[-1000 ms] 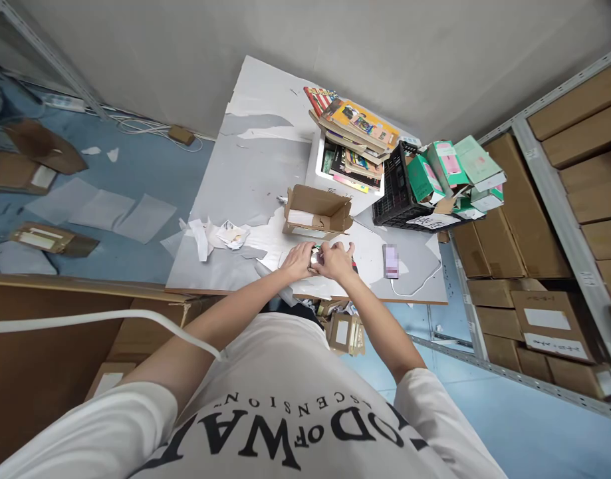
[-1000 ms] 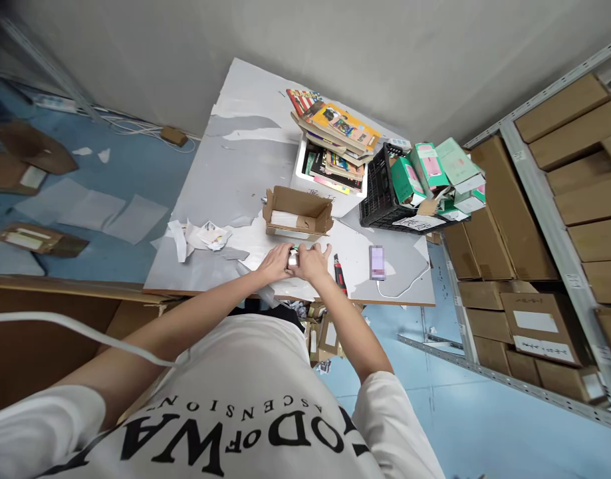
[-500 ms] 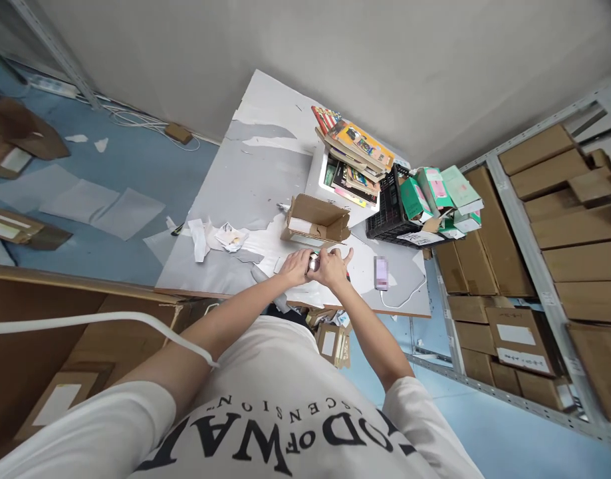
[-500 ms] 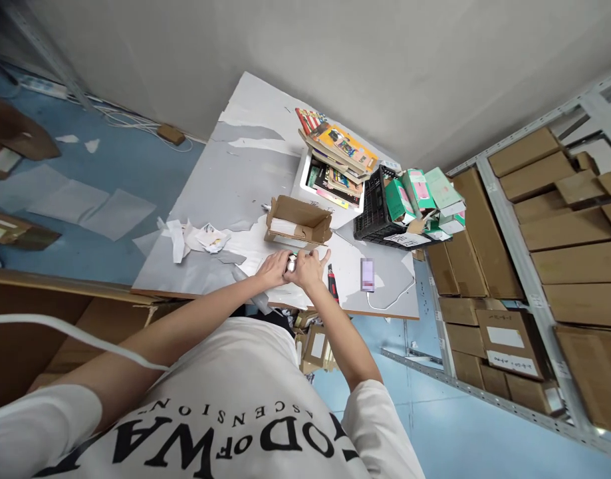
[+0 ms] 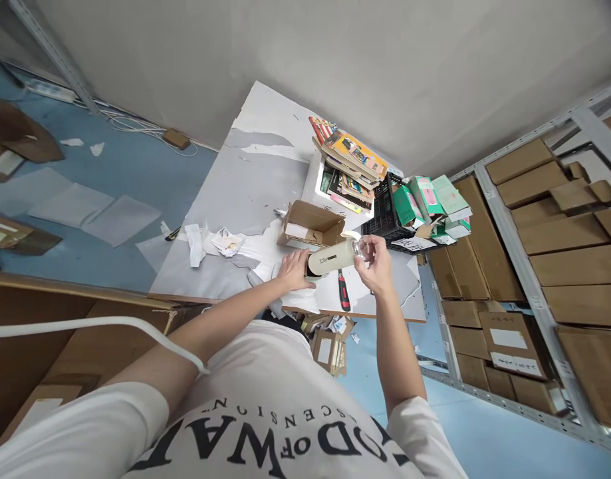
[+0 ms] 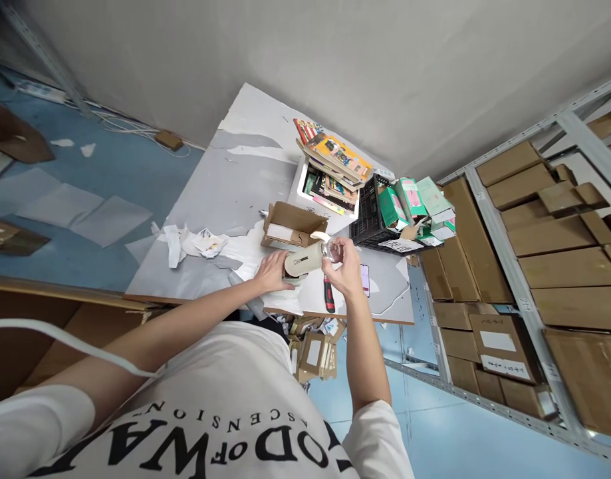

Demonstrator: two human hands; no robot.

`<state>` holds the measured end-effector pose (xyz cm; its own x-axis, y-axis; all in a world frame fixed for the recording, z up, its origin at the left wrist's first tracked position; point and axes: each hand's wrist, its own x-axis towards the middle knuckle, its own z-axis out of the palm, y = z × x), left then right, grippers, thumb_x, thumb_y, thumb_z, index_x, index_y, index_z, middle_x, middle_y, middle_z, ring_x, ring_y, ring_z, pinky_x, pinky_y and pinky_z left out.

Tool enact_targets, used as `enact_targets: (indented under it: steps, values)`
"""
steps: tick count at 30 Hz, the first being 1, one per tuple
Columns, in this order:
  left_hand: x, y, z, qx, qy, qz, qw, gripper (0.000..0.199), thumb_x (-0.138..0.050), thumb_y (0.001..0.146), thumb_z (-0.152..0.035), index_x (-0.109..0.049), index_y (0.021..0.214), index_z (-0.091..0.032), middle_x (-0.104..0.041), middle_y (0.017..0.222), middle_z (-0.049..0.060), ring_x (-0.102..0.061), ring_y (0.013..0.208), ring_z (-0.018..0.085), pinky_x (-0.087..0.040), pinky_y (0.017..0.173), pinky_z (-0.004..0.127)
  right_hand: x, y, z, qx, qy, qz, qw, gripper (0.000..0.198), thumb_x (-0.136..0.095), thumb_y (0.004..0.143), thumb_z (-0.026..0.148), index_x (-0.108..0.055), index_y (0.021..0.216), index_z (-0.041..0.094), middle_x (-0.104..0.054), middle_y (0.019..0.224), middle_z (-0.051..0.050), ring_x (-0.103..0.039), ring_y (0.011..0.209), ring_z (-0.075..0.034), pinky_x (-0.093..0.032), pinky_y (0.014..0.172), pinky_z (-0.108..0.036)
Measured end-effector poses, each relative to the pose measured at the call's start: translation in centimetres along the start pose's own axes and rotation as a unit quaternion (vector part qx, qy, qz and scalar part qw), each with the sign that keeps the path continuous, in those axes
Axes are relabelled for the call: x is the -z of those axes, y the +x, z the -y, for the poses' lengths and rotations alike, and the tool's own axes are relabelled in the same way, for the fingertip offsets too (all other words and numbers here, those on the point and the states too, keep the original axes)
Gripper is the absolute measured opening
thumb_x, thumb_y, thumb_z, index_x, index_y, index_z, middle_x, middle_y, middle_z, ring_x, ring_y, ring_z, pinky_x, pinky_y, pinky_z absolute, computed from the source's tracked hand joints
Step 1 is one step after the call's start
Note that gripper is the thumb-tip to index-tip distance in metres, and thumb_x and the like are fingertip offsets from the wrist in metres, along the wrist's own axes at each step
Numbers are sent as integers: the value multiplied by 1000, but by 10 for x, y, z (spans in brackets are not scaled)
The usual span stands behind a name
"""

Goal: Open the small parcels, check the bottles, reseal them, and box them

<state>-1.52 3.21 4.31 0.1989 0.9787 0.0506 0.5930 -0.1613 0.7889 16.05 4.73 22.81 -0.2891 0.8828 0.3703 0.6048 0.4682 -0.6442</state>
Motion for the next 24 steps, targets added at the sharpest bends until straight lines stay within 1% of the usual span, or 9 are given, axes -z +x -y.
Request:
enact_targets:
  steps: [3,5,7,9,12,14,15,19,24]
  values:
    - [14,-4,-4,-18,-33,-22,999,136,-85,36,-57,-20,146,-13,-22,152,25,-11,141,45,-2,112,60,4,4,-3,-5,77,-43,996,31,-59,72,26,-48,101,24,-54,90,0,-51,78,-14,-45,71,-28]
    - [28,-10,-9,-43,-74,-51,995,132,-82,41,-62,-22,147,-11,-19,154,25,-7,142,45,2,112,60,5,7,-7,-9,125,-77,989,31,-62,74,31,-51,102,24,-54,93,-1,-53,84,-15,-45,77,-29]
    - [41,-17,-18,-59,-152,-80,983,111,-77,53,-63,-33,142,-12,-30,150,22,-18,141,42,-5,114,56,4,10,-11,-28,182,-115,976,33,-64,73,39,-53,101,24,-55,95,-1,-55,86,-15,-46,78,-29]
    - [48,-27,-30,-57,-283,-72,955,85,-72,64,-59,-47,132,-14,-47,139,19,-38,132,36,-22,112,50,0,12,-15,-66,252,-148,954,36,-64,73,46,-55,100,24,-57,94,0,-56,84,-15,-47,74,-27]
    - [46,-45,-49,0,-511,-15,860,65,-74,67,-52,-55,118,-15,-62,116,13,-58,109,28,-44,95,40,-16,9,-16,-145,348,-180,908,40,-61,75,53,-54,104,26,-60,96,0,-59,80,-14,-47,68,-26]
    - [40,-57,-58,61,-602,8,796,63,-81,63,-43,-54,113,-16,-65,108,10,-62,98,22,-47,88,36,-29,5,-16,-185,381,-190,886,43,-58,78,55,-53,111,27,-62,98,0,-60,81,-14,-49,69,-26]
    - [37,-62,-61,90,-624,15,776,63,-84,59,-38,-54,111,-16,-65,104,8,-63,93,20,-48,86,34,-36,2,-16,-199,390,-192,878,44,-58,79,56,-52,113,27,-63,99,0,-61,82,-14,-49,71,-27]
    - [31,-74,-65,152,-649,34,745,66,-89,50,-27,-51,103,-17,-66,97,4,-65,82,16,-49,82,33,-51,-7,-20,-220,423,-187,859,42,-59,80,55,-56,111,26,-65,101,0,-62,85,-14,-49,77,-27]
    - [37,-73,-69,160,-657,43,736,63,-90,50,-30,-53,99,-18,-68,90,3,-66,81,16,-48,82,32,-42,-9,-19,-212,512,-170,815,32,-62,79,49,-60,105,28,-67,106,1,-63,93,-16,-49,86,-33]
